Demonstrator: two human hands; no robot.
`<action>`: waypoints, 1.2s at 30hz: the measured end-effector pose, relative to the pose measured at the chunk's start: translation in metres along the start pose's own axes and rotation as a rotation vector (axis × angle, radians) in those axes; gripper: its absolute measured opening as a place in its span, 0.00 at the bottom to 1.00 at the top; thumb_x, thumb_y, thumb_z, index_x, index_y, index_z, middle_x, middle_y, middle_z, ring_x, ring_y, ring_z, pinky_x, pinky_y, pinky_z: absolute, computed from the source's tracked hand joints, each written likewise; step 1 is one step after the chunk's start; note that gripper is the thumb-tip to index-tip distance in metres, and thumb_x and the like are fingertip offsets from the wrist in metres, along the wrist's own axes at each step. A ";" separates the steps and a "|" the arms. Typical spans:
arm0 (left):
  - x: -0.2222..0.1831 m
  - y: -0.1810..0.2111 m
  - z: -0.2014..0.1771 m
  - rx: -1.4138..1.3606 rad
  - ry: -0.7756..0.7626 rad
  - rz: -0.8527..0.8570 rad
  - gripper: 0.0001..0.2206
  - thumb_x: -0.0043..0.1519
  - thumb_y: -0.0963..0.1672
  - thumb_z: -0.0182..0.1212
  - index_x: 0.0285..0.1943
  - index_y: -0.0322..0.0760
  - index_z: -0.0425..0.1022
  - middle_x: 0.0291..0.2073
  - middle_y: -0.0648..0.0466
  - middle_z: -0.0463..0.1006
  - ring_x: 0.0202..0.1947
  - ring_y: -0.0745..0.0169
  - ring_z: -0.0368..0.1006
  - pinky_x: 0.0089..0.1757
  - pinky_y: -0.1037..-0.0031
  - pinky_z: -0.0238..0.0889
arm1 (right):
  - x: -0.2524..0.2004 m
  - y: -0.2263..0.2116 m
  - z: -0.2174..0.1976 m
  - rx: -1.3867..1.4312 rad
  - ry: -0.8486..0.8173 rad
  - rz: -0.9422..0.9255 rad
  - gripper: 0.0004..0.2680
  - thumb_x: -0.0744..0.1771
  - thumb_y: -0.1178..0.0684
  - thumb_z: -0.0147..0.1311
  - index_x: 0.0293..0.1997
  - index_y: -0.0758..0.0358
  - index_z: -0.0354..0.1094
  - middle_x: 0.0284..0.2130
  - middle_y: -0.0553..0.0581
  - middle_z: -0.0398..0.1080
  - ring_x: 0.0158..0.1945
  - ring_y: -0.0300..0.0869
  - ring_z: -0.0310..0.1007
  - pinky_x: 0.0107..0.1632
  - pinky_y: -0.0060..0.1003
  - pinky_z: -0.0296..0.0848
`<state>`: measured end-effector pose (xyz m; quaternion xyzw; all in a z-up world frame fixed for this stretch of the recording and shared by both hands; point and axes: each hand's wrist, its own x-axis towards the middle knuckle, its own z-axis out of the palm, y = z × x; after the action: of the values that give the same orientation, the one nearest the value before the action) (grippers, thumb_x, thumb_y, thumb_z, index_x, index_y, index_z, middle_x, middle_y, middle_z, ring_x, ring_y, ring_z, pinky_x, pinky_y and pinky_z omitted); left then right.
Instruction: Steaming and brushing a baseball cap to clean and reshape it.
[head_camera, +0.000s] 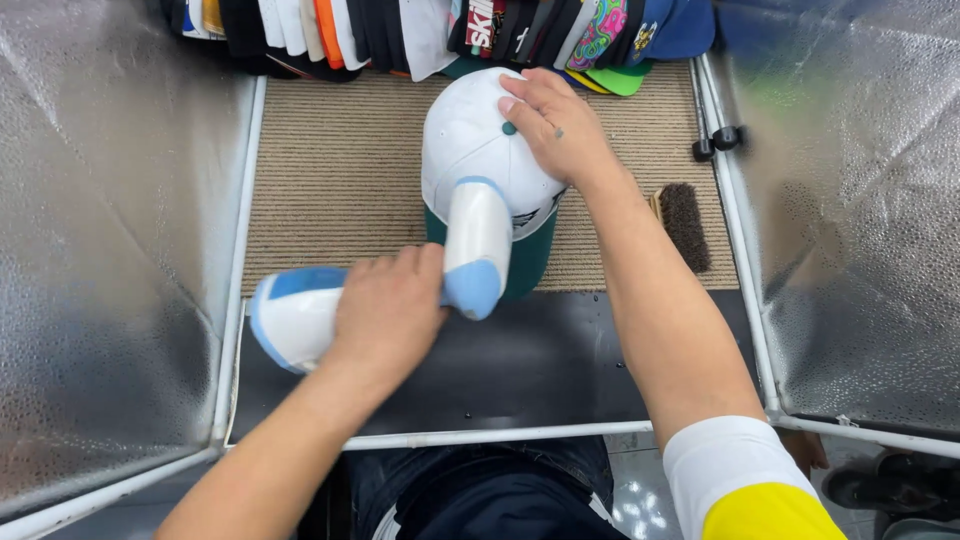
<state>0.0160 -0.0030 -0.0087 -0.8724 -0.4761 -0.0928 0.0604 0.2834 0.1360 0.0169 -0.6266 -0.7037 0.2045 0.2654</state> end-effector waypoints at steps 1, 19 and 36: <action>-0.003 0.011 0.006 0.000 -0.002 -0.005 0.23 0.46 0.54 0.72 0.42 0.47 0.66 0.31 0.56 0.77 0.31 0.48 0.77 0.36 0.58 0.63 | 0.000 -0.003 0.001 0.001 -0.005 -0.003 0.23 0.69 0.34 0.40 0.68 0.52 0.65 0.69 0.57 0.58 0.71 0.48 0.56 0.67 0.43 0.52; 0.026 0.103 0.028 0.221 -0.017 -0.088 0.36 0.53 0.50 0.56 0.71 0.25 0.63 0.23 0.54 0.80 0.19 0.56 0.77 0.25 0.62 0.68 | -0.002 -0.020 -0.047 -0.059 -0.428 0.108 0.26 0.68 0.37 0.34 0.78 0.43 0.45 0.78 0.47 0.37 0.80 0.38 0.34 0.73 0.38 0.36; 0.051 0.146 0.061 0.190 0.190 -0.147 0.33 0.47 0.44 0.58 0.65 0.25 0.69 0.16 0.58 0.75 0.14 0.58 0.69 0.24 0.63 0.56 | 0.000 -0.007 -0.042 -0.091 -0.420 0.004 0.26 0.69 0.35 0.33 0.78 0.48 0.44 0.78 0.51 0.38 0.79 0.39 0.33 0.73 0.38 0.35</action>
<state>0.1722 -0.0281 -0.0592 -0.8129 -0.5373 -0.1337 0.1807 0.3044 0.1334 0.0533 -0.5828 -0.7509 0.2992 0.0840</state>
